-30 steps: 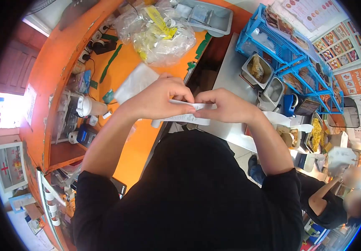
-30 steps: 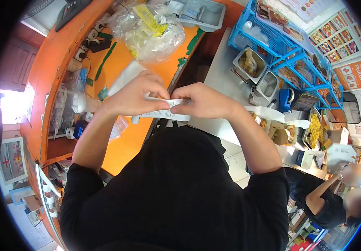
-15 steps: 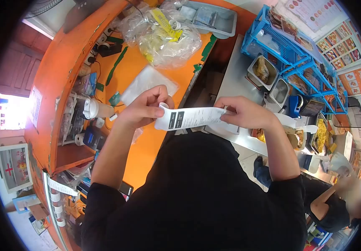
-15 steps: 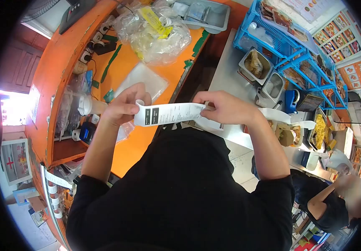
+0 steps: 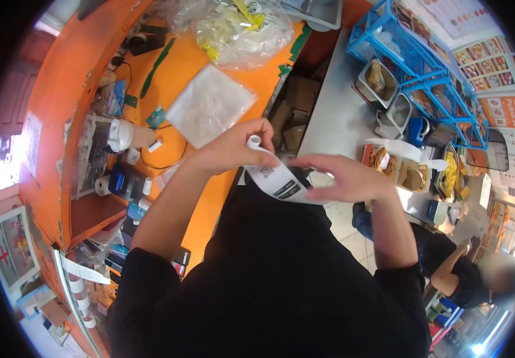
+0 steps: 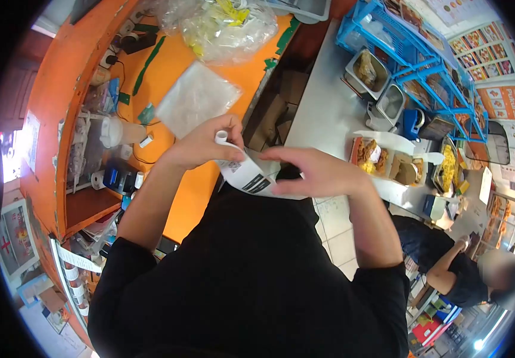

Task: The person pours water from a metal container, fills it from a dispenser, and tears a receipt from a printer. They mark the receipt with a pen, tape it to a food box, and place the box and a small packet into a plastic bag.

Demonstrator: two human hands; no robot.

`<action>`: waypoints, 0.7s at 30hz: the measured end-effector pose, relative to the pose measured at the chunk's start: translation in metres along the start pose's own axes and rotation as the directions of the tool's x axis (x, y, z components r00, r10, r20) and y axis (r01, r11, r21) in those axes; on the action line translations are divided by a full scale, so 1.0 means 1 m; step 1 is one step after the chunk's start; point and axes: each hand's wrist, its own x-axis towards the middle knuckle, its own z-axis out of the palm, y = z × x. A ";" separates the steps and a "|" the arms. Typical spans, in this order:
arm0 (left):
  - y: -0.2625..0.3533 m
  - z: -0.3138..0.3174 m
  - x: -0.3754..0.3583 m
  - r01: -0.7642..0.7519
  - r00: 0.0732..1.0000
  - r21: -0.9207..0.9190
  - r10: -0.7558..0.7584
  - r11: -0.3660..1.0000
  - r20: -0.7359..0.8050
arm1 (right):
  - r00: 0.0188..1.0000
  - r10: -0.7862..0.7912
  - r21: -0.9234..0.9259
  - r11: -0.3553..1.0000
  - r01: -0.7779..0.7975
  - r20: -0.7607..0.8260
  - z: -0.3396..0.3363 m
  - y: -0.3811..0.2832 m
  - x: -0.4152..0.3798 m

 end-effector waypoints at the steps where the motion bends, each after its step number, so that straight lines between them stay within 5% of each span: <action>1: -0.002 0.005 0.007 -0.020 0.999 0.017 0.021 1.000 -0.041 | 0.996 0.021 0.132 0.991 -0.009 -0.088 0.010 -0.012 0.016; 2: -0.004 0.007 0.011 -0.042 0.995 0.037 0.044 0.998 -0.085 | 0.984 0.049 0.259 0.966 -0.002 -0.174 0.015 -0.019 0.027; 5: -0.001 -0.007 0.009 -0.060 0.994 0.007 0.061 0.998 -0.091 | 0.958 0.083 0.093 0.994 -0.060 -0.274 0.022 -0.015 0.046; 8: 0.015 -0.020 -0.017 -0.047 0.989 -0.079 0.035 0.996 -0.145 | 0.932 0.139 0.216 0.974 -0.068 -0.334 0.027 -0.003 0.051; 14: -0.011 -0.057 -0.059 0.063 0.994 -0.129 -0.073 0.990 -0.077 | 0.938 0.166 0.154 0.980 -0.124 -0.304 0.029 -0.013 0.058; 21: -0.023 -0.072 -0.115 -0.125 0.977 -0.195 0.087 0.973 -0.194 | 0.965 0.137 0.075 0.990 -0.123 -0.224 0.022 -0.028 0.078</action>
